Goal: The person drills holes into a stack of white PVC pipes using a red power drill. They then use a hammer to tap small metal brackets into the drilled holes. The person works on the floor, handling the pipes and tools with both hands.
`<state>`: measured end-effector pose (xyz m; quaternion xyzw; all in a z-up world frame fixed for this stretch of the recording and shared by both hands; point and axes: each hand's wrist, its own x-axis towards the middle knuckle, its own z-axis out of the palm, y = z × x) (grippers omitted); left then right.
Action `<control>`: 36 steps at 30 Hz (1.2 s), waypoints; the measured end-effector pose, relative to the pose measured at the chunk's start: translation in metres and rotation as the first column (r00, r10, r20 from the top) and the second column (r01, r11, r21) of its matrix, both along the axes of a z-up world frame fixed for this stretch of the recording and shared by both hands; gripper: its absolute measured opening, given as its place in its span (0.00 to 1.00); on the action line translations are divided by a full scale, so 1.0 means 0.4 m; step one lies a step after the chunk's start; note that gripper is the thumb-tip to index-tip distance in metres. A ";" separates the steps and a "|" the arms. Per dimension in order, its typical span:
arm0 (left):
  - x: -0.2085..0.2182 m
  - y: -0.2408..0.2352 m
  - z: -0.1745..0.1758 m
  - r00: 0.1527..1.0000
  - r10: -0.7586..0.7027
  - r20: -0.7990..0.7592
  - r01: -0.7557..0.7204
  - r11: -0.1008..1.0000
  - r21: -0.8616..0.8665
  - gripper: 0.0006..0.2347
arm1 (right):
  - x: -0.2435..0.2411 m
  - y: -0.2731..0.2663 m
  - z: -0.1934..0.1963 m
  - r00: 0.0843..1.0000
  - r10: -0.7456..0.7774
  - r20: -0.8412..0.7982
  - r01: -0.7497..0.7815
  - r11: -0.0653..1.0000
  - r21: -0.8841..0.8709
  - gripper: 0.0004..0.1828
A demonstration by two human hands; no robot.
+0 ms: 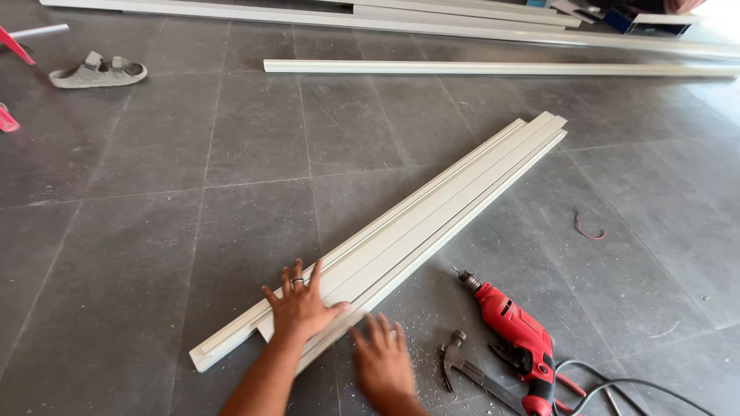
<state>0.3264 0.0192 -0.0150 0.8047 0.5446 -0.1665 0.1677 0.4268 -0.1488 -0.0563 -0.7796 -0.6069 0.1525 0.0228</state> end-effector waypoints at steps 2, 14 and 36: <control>0.015 -0.019 0.020 0.999 -0.039 0.005 0.038 0.998 0.047 0.46 | 0.105 -0.074 -0.049 0.999 -0.037 -0.003 0.037 0.981 0.189 0.20; -0.091 -0.006 -0.079 0.936 -0.345 -0.068 0.347 0.877 0.333 0.28 | 0.267 -0.169 -0.021 0.964 -0.172 0.202 0.091 0.930 0.356 0.26; -0.548 0.008 0.079 0.970 0.183 0.163 -0.208 0.965 0.157 0.23 | 0.127 -0.072 0.038 0.997 -0.062 0.040 0.055 0.985 0.165 0.34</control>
